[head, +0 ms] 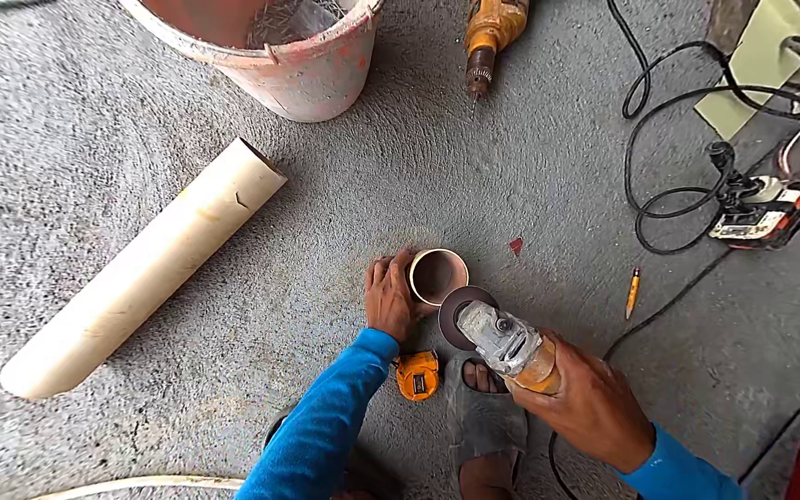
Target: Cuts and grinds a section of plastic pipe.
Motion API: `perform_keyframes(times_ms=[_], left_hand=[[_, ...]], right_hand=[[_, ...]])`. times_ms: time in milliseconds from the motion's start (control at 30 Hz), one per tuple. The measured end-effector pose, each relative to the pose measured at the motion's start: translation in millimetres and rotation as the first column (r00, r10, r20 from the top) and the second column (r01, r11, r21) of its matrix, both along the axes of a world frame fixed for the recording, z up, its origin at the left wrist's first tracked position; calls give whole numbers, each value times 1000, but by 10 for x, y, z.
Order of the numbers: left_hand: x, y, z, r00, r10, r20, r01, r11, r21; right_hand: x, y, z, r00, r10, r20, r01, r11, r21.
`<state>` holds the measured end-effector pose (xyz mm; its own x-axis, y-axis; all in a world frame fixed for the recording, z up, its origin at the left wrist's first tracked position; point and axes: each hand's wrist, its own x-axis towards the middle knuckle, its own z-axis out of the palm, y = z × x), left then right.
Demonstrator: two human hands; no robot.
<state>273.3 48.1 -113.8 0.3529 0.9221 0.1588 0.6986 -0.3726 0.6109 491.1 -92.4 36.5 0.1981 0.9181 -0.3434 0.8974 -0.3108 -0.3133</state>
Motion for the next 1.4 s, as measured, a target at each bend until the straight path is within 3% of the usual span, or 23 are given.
perform_keyframes(times_ms=[100, 267, 400, 900, 1000, 1100, 1133, 1200, 1300, 1400], left_hand=[[-113, 134, 78, 994, -113, -15, 111, 991, -70], [-187, 478, 236, 919, -387, -75, 358, 899, -252], [-165, 542, 216, 891, -449, -61, 417, 866, -277], [-165, 380, 76, 950, -309, -41, 301, 943, -139], [-262, 343, 184, 963, -270, 9, 266, 942, -202], [-408, -112, 556, 973, -48, 225, 111, 954, -277], [-387, -337, 741, 957, -34, 288, 133, 934, -333], [-201, -749, 1130, 903, -131, 408, 318, 844, -432], [259, -1168, 1516, 835, -216, 506, 501, 679, -536], [608, -1264, 1694, 868, -167, 467, 496, 294, -817]], right_hand=[[111, -15, 40, 995, -91, -28, 92, 996, 14], [263, 165, -12, 989, -146, -13, 146, 989, 6], [213, 246, -53, 991, -136, -1, 136, 990, -36], [-355, -86, -27, 1000, -11, 11, 11, 1000, 3], [-311, -83, 89, 975, -157, -155, 154, 987, -35], [-112, -21, 261, 817, -405, -410, 426, 904, -43], [-39, 25, 317, 751, -468, -466, 511, 859, -38], [90, 122, 378, 626, -561, -542, 648, 760, -39], [142, 210, 403, 478, -604, -638, 751, 658, -60], [42, 216, 414, 383, -591, -710, 786, 612, -85]])
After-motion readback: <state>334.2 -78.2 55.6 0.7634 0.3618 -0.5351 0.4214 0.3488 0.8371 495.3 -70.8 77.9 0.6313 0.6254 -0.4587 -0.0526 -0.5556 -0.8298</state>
